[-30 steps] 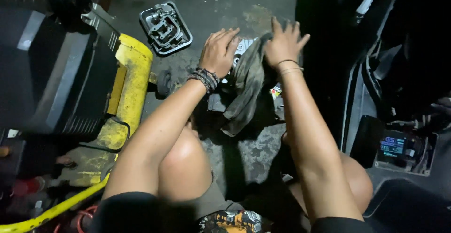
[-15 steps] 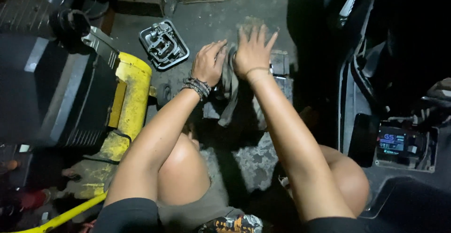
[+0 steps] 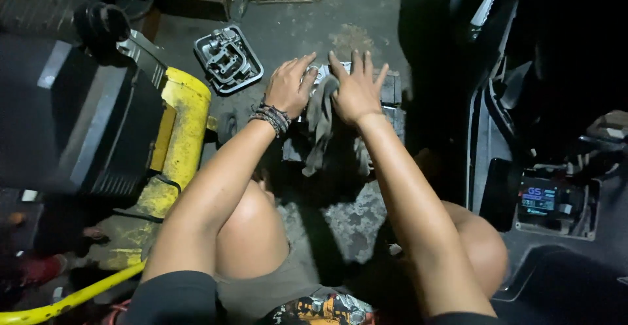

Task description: Cleaning a motorcycle engine cylinder head by wiping it thoroughly with a cloth.

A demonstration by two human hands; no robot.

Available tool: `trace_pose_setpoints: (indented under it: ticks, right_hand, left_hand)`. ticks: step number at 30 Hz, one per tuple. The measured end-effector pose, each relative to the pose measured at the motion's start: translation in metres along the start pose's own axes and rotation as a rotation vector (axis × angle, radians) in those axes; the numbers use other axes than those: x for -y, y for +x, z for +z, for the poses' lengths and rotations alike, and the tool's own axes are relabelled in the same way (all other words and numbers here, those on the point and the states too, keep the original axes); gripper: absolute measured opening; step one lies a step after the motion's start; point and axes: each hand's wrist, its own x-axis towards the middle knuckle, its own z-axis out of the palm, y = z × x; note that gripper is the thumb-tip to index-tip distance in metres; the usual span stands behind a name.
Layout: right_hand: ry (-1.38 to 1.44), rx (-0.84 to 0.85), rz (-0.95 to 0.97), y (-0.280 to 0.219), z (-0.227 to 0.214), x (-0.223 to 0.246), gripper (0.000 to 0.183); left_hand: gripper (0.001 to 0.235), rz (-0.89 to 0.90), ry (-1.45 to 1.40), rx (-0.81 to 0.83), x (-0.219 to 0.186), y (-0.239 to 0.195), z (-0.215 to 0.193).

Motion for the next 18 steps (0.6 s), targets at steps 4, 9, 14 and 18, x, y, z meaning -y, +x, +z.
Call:
trace_pose_setpoints:
  ticks: [4,9,14,18]
  right_hand:
    - [-0.024,-0.010,-0.063,-0.024,-0.013,0.002,0.081]
    - [-0.005,-0.004,0.096,0.032,0.000,-0.001,0.085]
    - [-0.003,-0.047,0.134,0.050,0.005,-0.001,0.086]
    - [0.046,-0.041,0.118,0.012,-0.005,0.005,0.094]
  left_hand:
    - [0.053,-0.034,-0.015,-0.030,-0.004,0.000,0.001]
    - [0.047,-0.149,0.038,-0.019,-0.003,0.004,0.012]
    - [0.041,-0.075,0.036,-0.093,-0.006,0.002,0.005]
    - [0.044,-0.084,-0.011,-0.059,-0.013,0.002,-0.003]
